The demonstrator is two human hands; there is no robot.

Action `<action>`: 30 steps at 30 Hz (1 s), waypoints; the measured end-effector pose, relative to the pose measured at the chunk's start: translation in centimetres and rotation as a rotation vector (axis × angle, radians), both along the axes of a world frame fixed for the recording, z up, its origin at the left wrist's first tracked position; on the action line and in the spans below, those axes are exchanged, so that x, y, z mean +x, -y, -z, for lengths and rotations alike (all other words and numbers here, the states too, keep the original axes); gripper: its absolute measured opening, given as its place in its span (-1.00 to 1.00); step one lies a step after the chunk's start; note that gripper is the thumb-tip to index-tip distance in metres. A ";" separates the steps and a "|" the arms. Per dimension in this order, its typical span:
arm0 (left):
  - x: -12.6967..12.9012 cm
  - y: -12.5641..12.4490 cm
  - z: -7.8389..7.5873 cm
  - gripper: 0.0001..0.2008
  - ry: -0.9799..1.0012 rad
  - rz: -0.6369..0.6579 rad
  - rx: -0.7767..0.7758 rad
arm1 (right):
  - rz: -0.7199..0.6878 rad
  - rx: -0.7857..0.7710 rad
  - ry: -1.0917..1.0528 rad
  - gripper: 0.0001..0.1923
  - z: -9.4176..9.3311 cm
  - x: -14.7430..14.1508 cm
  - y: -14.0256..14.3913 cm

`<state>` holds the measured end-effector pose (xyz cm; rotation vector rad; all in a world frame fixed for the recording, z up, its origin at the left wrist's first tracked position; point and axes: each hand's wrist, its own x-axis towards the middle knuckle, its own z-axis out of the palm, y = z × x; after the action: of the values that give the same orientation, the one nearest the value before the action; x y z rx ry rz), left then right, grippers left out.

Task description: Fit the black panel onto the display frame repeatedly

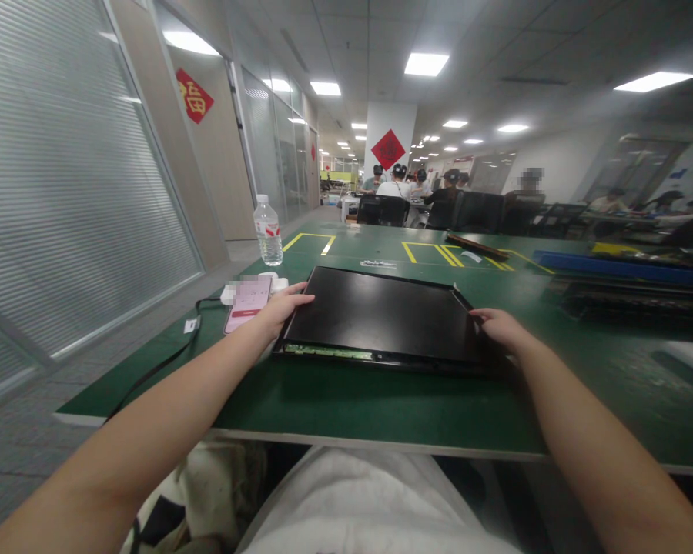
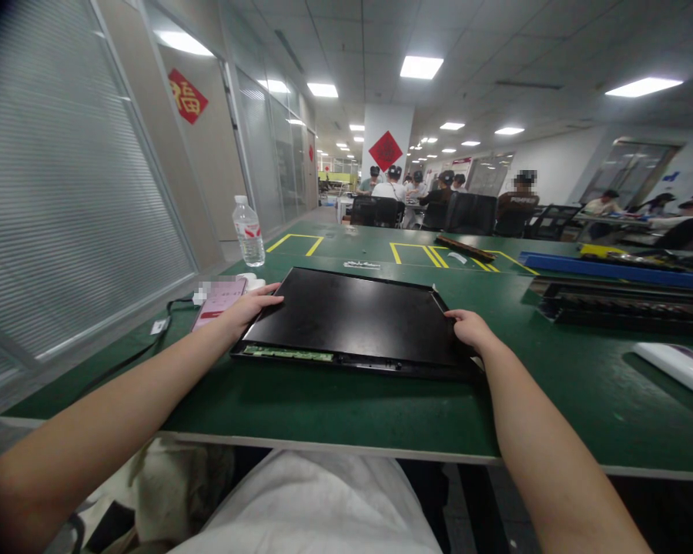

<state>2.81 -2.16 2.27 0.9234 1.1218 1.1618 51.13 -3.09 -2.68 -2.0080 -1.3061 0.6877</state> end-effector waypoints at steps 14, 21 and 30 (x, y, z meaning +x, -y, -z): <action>-0.1 -0.5 1.4 -0.32 -0.183 0.003 -0.011 | -0.029 0.066 0.100 -0.52 0.2 0.2 -0.1; 0.2 0.4 1.0 -0.08 -0.262 0.013 0.115 | -0.033 0.021 0.134 -0.40 -0.5 -0.2 0.4; -0.2 0.5 0.2 -0.24 -0.300 -0.034 0.164 | 0.004 0.036 0.250 -0.48 -0.4 0.3 0.2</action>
<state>2.57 -2.64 2.11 1.2403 1.2982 1.1816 51.39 -3.32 -2.30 -2.1176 -1.4451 0.4170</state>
